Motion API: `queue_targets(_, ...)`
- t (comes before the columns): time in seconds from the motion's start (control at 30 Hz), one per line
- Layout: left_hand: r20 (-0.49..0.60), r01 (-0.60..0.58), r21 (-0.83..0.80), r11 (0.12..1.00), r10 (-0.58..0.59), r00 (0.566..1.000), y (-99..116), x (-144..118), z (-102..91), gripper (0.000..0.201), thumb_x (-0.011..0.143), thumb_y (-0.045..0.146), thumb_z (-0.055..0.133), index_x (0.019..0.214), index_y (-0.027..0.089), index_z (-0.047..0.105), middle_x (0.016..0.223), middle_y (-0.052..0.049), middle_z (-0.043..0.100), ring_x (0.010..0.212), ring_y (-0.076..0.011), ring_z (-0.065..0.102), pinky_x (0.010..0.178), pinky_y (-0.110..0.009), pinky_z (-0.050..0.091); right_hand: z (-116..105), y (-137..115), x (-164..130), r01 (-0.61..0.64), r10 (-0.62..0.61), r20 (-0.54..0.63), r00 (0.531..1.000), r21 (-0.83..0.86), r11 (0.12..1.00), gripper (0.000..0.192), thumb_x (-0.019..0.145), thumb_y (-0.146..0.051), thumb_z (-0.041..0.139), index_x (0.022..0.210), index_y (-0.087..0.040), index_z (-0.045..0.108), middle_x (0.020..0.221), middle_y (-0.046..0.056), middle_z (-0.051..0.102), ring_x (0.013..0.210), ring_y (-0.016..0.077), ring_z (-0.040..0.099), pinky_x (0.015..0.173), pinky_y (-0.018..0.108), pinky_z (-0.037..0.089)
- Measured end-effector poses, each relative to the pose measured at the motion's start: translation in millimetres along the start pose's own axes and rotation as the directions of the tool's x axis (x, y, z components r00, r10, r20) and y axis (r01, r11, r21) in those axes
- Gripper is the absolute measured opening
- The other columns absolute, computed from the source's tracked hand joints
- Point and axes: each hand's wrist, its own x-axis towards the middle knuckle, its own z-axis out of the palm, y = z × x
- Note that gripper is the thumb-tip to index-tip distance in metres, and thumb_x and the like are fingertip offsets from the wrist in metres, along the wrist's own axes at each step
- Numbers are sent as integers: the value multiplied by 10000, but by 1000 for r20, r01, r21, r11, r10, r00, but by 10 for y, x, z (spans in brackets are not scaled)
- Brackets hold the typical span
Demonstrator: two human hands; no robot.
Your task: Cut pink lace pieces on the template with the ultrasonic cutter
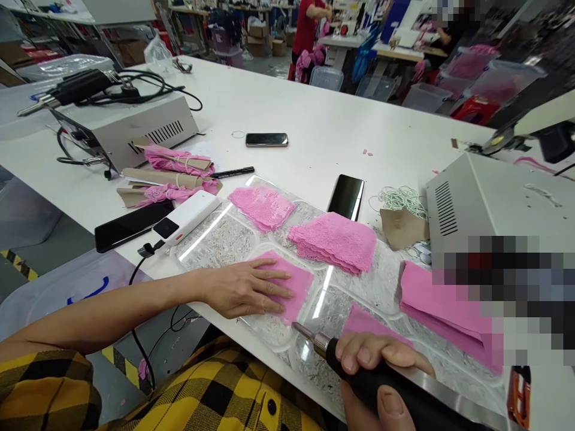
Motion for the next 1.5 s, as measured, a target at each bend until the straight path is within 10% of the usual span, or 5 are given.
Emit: queue_targets(1.5,-30,-35,-49,998,33,999,-22,-6,13,308,970,264,451,1182,252,674,1379,-26,566,1421,-225,344,1217,-424,141,-36,8,-1,-50,50,-26,998,6,999,142,743,-292,607,841,-197,570,667,-38,504,538,100,479,507,294,452)
